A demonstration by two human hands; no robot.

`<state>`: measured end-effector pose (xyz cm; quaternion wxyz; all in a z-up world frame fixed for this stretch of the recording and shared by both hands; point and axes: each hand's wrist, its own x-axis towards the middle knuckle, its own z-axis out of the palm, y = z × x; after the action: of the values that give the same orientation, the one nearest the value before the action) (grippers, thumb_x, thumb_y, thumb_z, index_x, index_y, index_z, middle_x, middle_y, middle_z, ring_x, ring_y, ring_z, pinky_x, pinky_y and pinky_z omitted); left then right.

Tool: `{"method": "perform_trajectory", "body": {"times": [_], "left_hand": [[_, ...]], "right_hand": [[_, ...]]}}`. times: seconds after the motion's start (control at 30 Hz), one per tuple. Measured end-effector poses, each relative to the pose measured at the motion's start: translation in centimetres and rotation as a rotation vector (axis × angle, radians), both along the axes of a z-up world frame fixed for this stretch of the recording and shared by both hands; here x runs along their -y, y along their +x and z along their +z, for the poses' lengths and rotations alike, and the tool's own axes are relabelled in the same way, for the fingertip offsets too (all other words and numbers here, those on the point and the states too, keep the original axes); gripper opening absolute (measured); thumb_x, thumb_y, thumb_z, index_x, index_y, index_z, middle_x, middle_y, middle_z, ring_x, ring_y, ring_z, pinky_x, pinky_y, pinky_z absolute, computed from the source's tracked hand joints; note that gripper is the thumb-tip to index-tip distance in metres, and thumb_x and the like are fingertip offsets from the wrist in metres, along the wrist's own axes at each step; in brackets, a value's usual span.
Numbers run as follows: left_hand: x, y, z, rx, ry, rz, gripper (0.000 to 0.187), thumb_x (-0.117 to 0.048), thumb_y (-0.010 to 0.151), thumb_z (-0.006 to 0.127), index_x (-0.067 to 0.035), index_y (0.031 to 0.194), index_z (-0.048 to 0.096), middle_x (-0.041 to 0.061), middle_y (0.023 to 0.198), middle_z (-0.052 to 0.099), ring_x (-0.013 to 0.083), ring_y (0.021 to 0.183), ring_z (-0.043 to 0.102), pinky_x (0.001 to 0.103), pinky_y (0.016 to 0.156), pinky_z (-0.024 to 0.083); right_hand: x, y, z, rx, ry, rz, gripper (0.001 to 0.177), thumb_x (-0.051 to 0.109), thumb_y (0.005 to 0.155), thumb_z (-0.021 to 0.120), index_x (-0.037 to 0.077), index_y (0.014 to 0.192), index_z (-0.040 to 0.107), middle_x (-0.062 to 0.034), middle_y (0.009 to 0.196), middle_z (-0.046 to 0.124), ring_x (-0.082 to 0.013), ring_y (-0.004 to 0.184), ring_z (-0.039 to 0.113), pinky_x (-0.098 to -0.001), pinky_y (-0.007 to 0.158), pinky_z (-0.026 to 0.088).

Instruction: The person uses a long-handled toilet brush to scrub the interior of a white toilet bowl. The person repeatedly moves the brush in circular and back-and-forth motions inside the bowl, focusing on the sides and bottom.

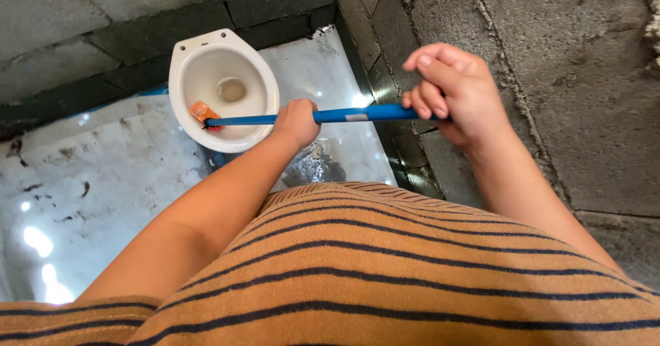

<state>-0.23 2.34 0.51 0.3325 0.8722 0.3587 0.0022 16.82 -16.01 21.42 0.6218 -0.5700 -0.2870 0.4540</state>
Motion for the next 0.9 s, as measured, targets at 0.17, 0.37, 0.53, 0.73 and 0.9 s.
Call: {"method": "perform_trajectory", "body": {"times": [0.17,0.37,0.53,0.73,0.9], "left_hand": [[4.8,0.7,0.6,-0.005,0.045,0.017,0.014,-0.011,0.08,0.066,-0.009,0.087,0.078,0.022,0.093,0.073,0.0428,0.091,0.069,0.05,0.088,0.054],[7.1,1.5,1.8,0.03,0.077,0.023,0.013,-0.016,0.085,0.066,-0.01,0.085,0.078,0.02,0.087,0.074,0.041,0.088,0.07,0.05,0.091,0.05],[6.8,1.7,1.3,-0.015,0.091,0.001,0.013,-0.016,0.085,0.066,-0.01,0.086,0.077,0.021,0.09,0.074,0.0412,0.091,0.069,0.051,0.09,0.05],[2.8,-3.3,-1.5,-0.158,0.102,-0.014,0.015,-0.018,0.085,0.065,-0.01,0.09,0.077,0.022,0.097,0.073,0.0419,0.096,0.069,0.053,0.09,0.049],[-2.2,-6.4,-1.3,-0.146,0.102,0.003,0.016,-0.018,0.084,0.066,-0.009,0.089,0.078,0.023,0.098,0.072,0.0426,0.097,0.068,0.051,0.09,0.051]], "right_hand": [[4.4,1.3,0.9,-0.014,-0.013,0.04,0.019,0.011,0.111,0.049,0.001,0.103,0.062,0.0006,0.051,0.043,-0.013,0.048,0.044,-0.0376,0.076,0.053],[6.7,2.6,1.8,0.004,-0.006,0.054,0.019,0.011,0.11,0.049,0.001,0.102,0.063,0.0009,0.05,0.042,-0.0131,0.047,0.043,-0.0374,0.075,0.052],[7.1,3.2,0.7,-0.004,0.009,0.02,0.018,0.01,0.11,0.049,0.0,0.101,0.062,0.001,0.05,0.041,-0.0128,0.046,0.043,-0.0377,0.074,0.052],[3.2,-0.1,-4.0,-0.141,-0.024,-0.087,0.016,0.01,0.104,0.052,-0.001,0.099,0.062,-0.0005,0.049,0.043,-0.0142,0.044,0.046,-0.0404,0.072,0.055],[-1.8,-3.3,-3.1,-0.055,0.009,-0.017,0.015,0.009,0.106,0.053,-0.001,0.102,0.063,-0.0012,0.05,0.044,-0.0143,0.045,0.045,-0.0395,0.073,0.054]]}}
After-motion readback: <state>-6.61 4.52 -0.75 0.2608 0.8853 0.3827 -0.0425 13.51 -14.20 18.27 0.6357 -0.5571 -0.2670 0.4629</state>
